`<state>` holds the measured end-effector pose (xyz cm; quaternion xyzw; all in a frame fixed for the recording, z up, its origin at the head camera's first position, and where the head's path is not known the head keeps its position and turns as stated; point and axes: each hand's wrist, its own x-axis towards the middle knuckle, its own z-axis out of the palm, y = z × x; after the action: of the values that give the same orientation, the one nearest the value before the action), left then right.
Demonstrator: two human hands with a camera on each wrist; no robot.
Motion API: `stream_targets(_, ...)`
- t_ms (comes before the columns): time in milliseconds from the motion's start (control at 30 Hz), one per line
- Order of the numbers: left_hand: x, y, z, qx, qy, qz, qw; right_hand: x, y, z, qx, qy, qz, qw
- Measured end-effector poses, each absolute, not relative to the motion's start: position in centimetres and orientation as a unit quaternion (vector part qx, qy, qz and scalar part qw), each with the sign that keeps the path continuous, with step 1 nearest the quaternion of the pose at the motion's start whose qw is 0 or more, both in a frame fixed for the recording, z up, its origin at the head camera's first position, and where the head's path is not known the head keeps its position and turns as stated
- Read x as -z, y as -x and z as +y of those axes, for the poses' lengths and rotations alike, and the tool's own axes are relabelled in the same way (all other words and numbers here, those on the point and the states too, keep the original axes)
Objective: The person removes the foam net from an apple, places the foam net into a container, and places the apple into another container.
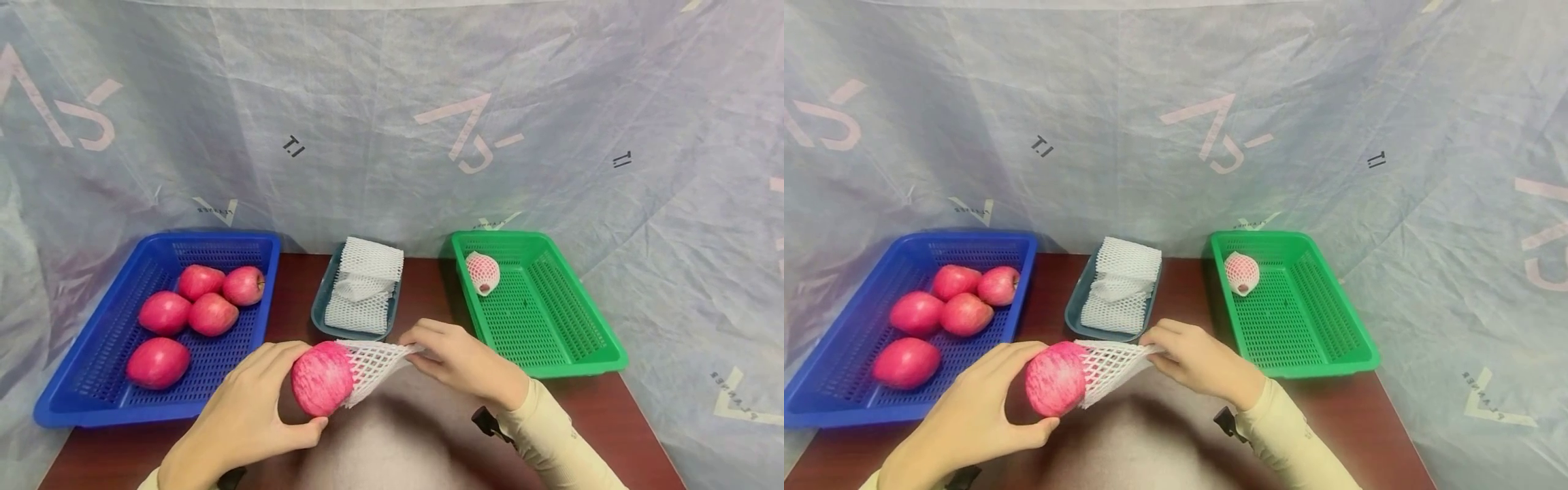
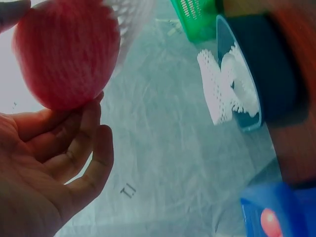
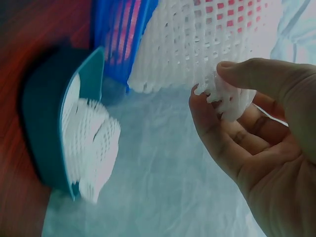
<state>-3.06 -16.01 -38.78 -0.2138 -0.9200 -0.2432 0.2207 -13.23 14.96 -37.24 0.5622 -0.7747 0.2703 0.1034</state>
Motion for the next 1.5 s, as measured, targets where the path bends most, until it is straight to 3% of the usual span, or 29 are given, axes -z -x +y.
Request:
stream_targets(267, 38.7, 1.4, -18.2, 0.243, 0.162, -0.933, 0.209, 36.6, 14.3, 16.0, -0.212, -0.496, -0.820, 0.189)
stream_targets(400, 38.9, 1.0, -18.7, 0.241, 0.151, -0.937, 0.201, 36.4, 15.9, 15.0, -0.195, -0.474, -0.836, 0.198)
stream_targets(733, 39.2, 0.6, -19.1, 0.236, 0.150, -0.936, 0.213, 40.4, 22.0, 8.9, -0.106, -0.435, -0.881, 0.154)
stream_targets(1100, 39.4, 0.1, -19.4, 0.231, 0.142, -0.939, 0.211, 46.1, 24.0, 6.0, -0.030, -0.430, -0.902, -0.003)
stream_targets(1367, 39.5, -0.2, -20.0, 0.230, 0.131, -0.941, 0.210, 44.6, 23.4, 6.8, -0.040, -0.414, -0.907, -0.068)
stream_targets(1500, 39.4, -0.3, -20.2, 0.231, 0.129, -0.941, 0.211, 42.1, 22.1, 7.8, -0.058, -0.413, -0.908, -0.049)
